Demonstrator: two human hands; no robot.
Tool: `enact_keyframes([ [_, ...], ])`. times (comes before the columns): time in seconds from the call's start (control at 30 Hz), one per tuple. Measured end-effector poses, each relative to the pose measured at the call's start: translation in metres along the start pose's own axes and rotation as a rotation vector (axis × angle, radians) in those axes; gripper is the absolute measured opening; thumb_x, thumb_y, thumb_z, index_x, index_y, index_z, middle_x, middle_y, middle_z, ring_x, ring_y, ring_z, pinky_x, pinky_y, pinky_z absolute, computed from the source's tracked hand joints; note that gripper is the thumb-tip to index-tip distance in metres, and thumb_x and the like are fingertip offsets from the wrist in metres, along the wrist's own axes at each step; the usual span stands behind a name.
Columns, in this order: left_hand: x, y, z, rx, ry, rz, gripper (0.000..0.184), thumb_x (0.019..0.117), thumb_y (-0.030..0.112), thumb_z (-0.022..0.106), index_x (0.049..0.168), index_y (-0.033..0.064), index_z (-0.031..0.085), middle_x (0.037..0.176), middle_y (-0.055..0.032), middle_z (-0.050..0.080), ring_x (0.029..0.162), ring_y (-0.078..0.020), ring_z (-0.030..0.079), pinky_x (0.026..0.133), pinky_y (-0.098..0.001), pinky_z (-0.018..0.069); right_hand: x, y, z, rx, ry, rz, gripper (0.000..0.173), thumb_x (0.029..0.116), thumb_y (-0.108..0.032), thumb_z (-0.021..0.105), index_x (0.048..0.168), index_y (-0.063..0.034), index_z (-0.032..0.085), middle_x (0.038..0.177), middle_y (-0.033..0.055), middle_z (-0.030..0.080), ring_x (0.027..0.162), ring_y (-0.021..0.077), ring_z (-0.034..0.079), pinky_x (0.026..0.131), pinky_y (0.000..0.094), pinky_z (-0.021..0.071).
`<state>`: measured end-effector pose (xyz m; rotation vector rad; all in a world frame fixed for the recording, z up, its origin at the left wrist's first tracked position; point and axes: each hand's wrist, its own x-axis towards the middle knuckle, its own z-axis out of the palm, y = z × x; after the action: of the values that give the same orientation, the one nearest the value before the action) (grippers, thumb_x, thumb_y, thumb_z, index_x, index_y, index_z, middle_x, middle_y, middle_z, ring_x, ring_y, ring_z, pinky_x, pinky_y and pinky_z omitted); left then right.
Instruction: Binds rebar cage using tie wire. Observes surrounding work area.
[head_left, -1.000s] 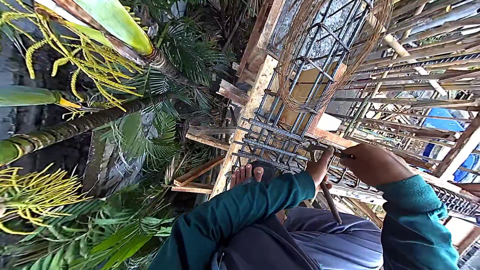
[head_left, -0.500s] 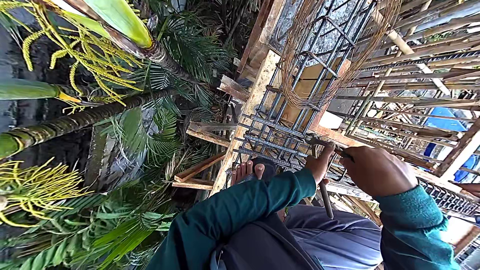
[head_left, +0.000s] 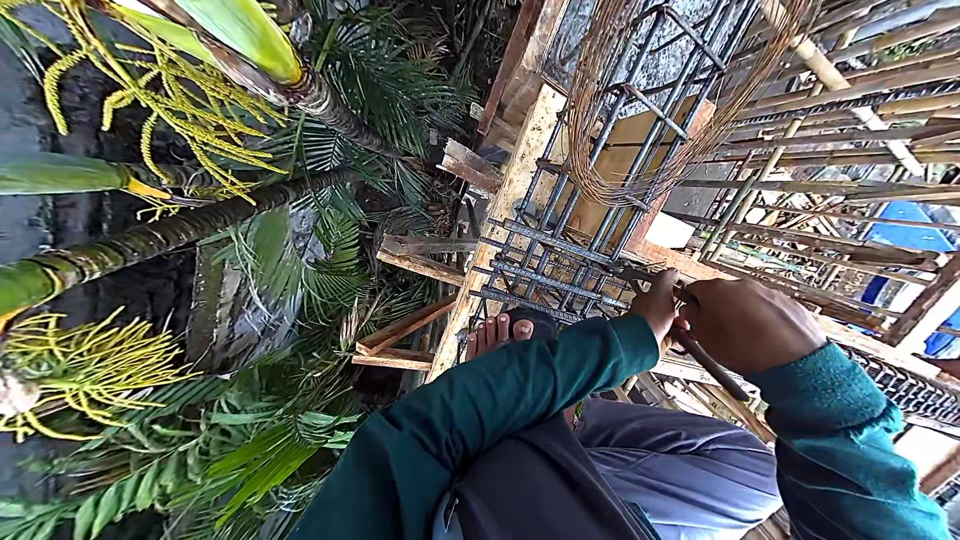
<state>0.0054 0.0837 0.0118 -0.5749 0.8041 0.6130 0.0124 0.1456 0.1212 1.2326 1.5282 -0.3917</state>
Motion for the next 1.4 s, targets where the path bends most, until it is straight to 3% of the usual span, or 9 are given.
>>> enact_keyframes([
  [0.17, -0.002, 0.001, 0.001, -0.028, 0.0, -0.008, 0.047, 0.1095, 0.051, 0.037, 0.1, 0.0079, 0.051, 0.073, -0.0051, 0.05, 0.059, -0.016, 0.053, 0.059, -0.0321, 0.0506, 0.013, 0.044, 0.006, 0.22, -0.184, -0.18, 0.034, 0.1026, -0.035, 0.064, 0.123, -0.0089, 0.064, 0.108, 0.0153, 0.066, 0.097, 0.0315, 0.065, 0.085, 0.0571, 0.0522],
  [0.43, 0.024, -0.024, -0.015, 0.052, -0.034, 0.086, 0.022, 0.11, 0.022, 0.041, 0.108, 0.0022, 0.052, 0.081, -0.0071, 0.051, 0.07, -0.0175, 0.054, 0.07, -0.0336, 0.0516, 0.021, 0.075, 0.112, 1.381, -0.668, 0.174, 0.036, 0.0857, -0.003, 0.056, 0.121, -0.0057, 0.053, 0.077, 0.0041, 0.064, 0.057, 0.0116, 0.062, 0.051, 0.0264, 0.0535],
  [0.53, 0.017, -0.012, -0.014, 0.005, -0.035, 0.003, 0.022, 0.1108, 0.021, 0.037, 0.109, 0.0041, 0.052, 0.083, -0.0071, 0.057, 0.074, -0.0167, 0.058, 0.073, -0.0314, 0.0509, 0.019, 0.064, 0.097, 0.933, -0.521, 0.107, 0.023, 0.0882, -0.006, 0.058, 0.111, -0.0055, 0.059, 0.066, 0.0003, 0.052, 0.048, 0.0094, 0.049, 0.044, 0.0248, 0.0434],
  [0.63, 0.01, -0.008, -0.013, -0.166, -0.072, -0.045, 0.032, 0.1108, 0.032, 0.041, 0.1, 0.0055, 0.054, 0.081, -0.0081, 0.061, 0.071, -0.0176, 0.063, 0.07, -0.0317, 0.0547, -0.003, 0.026, 0.049, 0.133, -0.316, 0.152, 0.049, 0.0923, -0.021, 0.064, 0.133, 0.0028, 0.05, 0.11, 0.0249, 0.066, 0.099, 0.0407, 0.069, 0.081, 0.0581, 0.0551],
  [0.77, 0.016, -0.008, -0.015, -0.301, -0.143, -0.06, 0.041, 0.1084, 0.042, 0.046, 0.094, 0.0059, 0.056, 0.079, -0.0089, 0.066, 0.069, -0.0171, 0.067, 0.069, -0.0305, 0.0582, -0.014, 0.022, 0.051, -0.051, -0.13, 0.121, 0.063, 0.0909, -0.027, 0.066, 0.141, 0.006, 0.044, 0.126, 0.0283, 0.061, 0.104, 0.0457, 0.068, 0.081, 0.0605, 0.055],
  [0.87, 0.029, -0.014, -0.014, -0.17, -0.101, -0.031, 0.031, 0.1097, 0.027, 0.047, 0.088, 0.0064, 0.053, 0.073, -0.0058, 0.062, 0.065, -0.0152, 0.064, 0.065, -0.0292, 0.0569, 0.003, 0.052, 0.07, 0.334, -0.272, 0.07, 0.075, 0.0852, -0.047, 0.081, 0.136, -0.0005, 0.05, 0.105, 0.0229, 0.069, 0.088, 0.0407, 0.07, 0.076, 0.0591, 0.0566],
  [1.03, 0.02, -0.014, -0.041, -0.009, -0.164, -0.053, 0.033, 0.1108, 0.026, 0.043, 0.084, 0.0088, 0.052, 0.069, -0.0033, 0.061, 0.064, -0.0146, 0.065, 0.064, -0.0288, 0.0567, 0.02, 0.055, 0.141, 1.907, -0.903, -0.037, 0.035, 0.091, -0.019, 0.062, 0.123, -0.0051, 0.055, 0.111, 0.0181, 0.074, 0.095, 0.033, 0.075, 0.083, 0.0487, 0.0624],
  [1.13, 0.019, -0.011, -0.059, -0.028, -0.234, -0.065, 0.035, 0.1112, 0.024, 0.042, 0.08, 0.0102, 0.051, 0.064, -0.0022, 0.06, 0.06, -0.0142, 0.064, 0.064, -0.0283, 0.0574, 0.001, 0.018, 0.153, 2.263, -0.925, 0.036, 0.014, 0.0886, -0.019, 0.056, 0.098, -0.0101, 0.061, 0.079, 0.0065, 0.066, 0.063, 0.0182, 0.068, 0.059, 0.0348, 0.0602],
  [1.4, 0.017, -0.006, -0.011, 0.055, -0.075, -0.033, 0.038, 0.1085, 0.041, 0.047, 0.104, 0.0043, 0.055, 0.084, -0.0081, 0.06, 0.072, -0.017, 0.059, 0.069, -0.034, 0.0517, 0.029, 0.042, 0.03, 0.652, -0.62, 0.156, 0.015, 0.1067, -0.013, 0.05, 0.116, -0.0029, 0.055, 0.073, 0.0043, 0.057, 0.052, 0.013, 0.058, 0.052, 0.0295, 0.0535],
])
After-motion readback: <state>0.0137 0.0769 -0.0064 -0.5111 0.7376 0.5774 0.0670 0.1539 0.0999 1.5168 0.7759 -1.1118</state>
